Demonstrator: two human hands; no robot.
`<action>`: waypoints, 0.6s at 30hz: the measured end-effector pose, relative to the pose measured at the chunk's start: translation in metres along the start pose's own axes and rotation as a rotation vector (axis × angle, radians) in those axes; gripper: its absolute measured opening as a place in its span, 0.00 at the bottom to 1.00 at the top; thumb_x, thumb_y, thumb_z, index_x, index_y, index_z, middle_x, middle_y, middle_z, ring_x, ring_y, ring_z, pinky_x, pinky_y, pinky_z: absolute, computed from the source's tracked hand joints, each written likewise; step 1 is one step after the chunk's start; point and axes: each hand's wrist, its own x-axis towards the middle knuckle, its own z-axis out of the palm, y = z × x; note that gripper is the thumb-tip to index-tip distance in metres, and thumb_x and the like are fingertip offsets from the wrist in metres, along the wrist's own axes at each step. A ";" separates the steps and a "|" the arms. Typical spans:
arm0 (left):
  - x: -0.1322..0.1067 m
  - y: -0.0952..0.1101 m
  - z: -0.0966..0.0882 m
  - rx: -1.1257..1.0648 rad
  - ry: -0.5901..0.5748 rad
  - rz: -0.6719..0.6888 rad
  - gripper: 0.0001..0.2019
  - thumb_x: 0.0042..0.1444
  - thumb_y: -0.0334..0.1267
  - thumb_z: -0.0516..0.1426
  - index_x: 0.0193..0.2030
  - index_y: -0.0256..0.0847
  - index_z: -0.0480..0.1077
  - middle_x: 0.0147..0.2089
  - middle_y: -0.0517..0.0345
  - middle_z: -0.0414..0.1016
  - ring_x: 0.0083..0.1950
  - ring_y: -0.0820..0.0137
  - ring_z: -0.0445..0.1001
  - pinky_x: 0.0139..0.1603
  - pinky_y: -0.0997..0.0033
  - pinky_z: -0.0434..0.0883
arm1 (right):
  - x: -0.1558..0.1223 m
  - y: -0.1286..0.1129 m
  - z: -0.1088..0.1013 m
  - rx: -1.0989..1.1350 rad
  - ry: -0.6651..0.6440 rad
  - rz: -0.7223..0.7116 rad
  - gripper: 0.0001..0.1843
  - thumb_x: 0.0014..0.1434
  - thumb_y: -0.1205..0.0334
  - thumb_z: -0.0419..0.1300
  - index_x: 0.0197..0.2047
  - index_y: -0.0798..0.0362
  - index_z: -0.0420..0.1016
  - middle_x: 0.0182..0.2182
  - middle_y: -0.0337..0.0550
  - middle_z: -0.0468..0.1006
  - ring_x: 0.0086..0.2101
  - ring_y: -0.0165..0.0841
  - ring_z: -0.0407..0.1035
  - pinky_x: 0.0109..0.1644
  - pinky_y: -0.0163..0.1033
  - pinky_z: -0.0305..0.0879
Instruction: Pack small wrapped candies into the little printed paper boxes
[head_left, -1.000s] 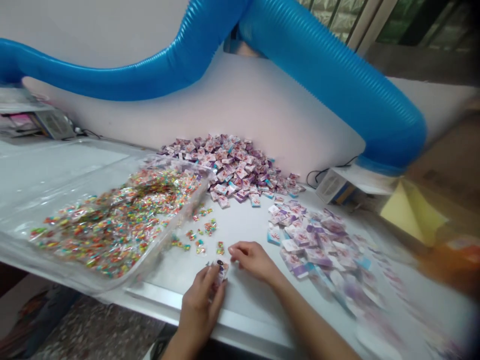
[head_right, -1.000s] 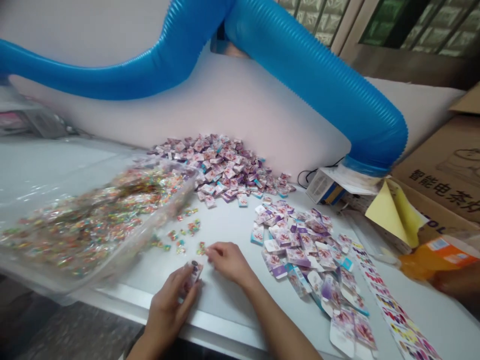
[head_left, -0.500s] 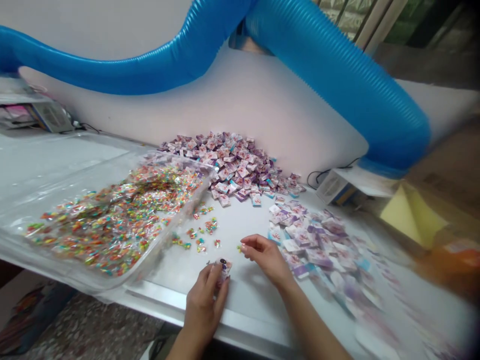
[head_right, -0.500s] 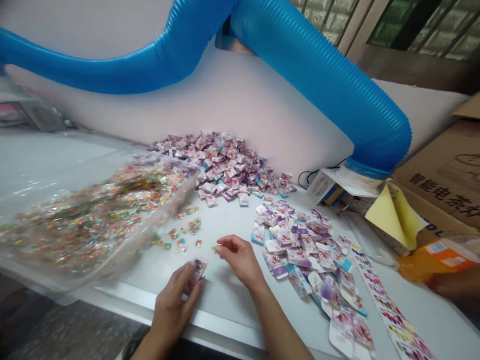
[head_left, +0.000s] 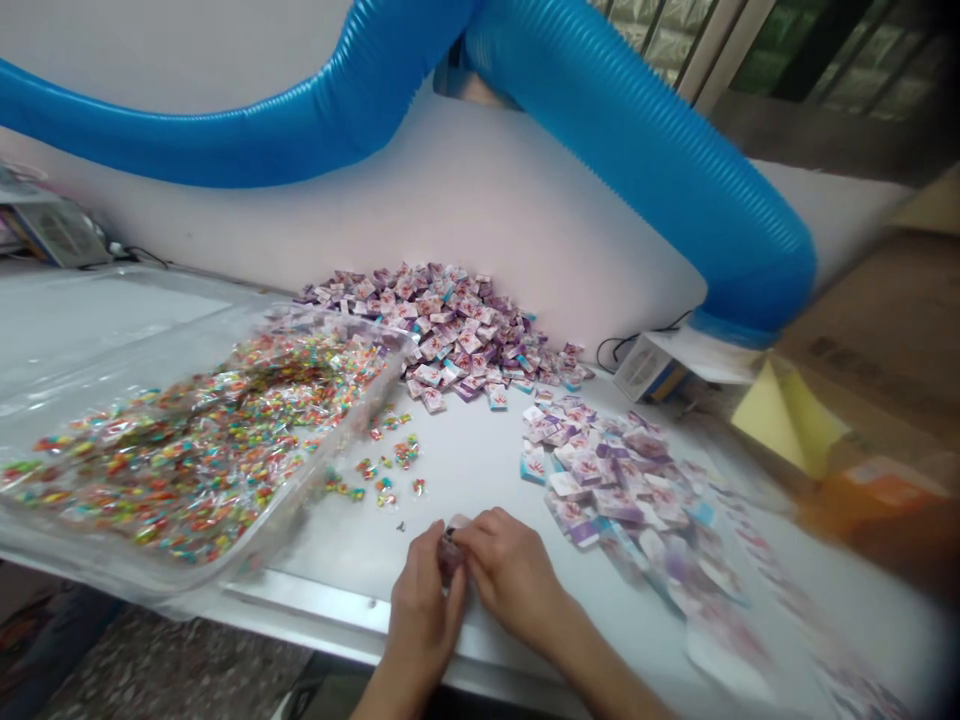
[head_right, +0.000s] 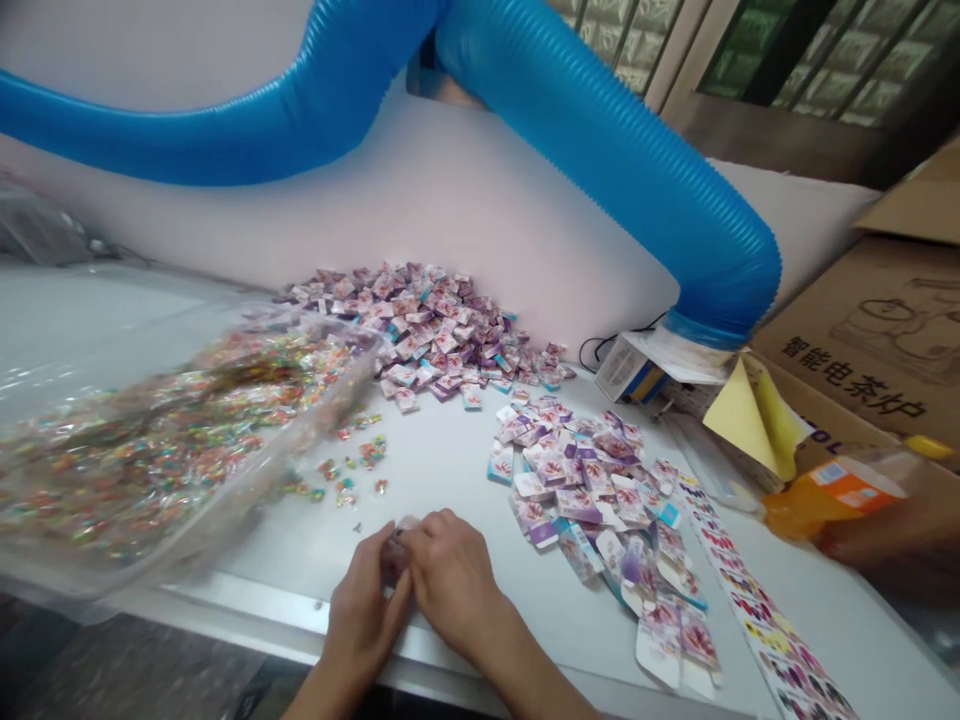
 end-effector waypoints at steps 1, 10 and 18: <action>0.000 0.000 0.000 -0.012 -0.014 -0.006 0.20 0.59 0.36 0.51 0.58 0.36 0.56 0.47 0.42 0.73 0.44 0.62 0.77 0.39 0.62 0.77 | -0.001 -0.001 -0.001 0.035 -0.036 0.005 0.11 0.57 0.73 0.53 0.37 0.50 0.74 0.31 0.41 0.75 0.34 0.34 0.67 0.37 0.36 0.61; -0.004 0.003 0.006 -0.020 0.016 0.004 0.20 0.60 0.37 0.52 0.58 0.34 0.56 0.48 0.40 0.74 0.46 0.60 0.77 0.41 0.62 0.77 | 0.010 0.004 -0.002 0.621 -0.018 0.504 0.06 0.53 0.65 0.58 0.36 0.53 0.72 0.32 0.40 0.75 0.28 0.30 0.68 0.35 0.36 0.63; -0.005 0.004 -0.005 0.031 0.083 0.085 0.22 0.56 0.37 0.56 0.57 0.37 0.61 0.50 0.41 0.75 0.52 0.55 0.73 0.53 0.47 0.70 | 0.011 0.008 0.012 1.014 -0.121 0.685 0.03 0.47 0.65 0.59 0.27 0.55 0.68 0.19 0.32 0.69 0.19 0.24 0.63 0.23 0.29 0.57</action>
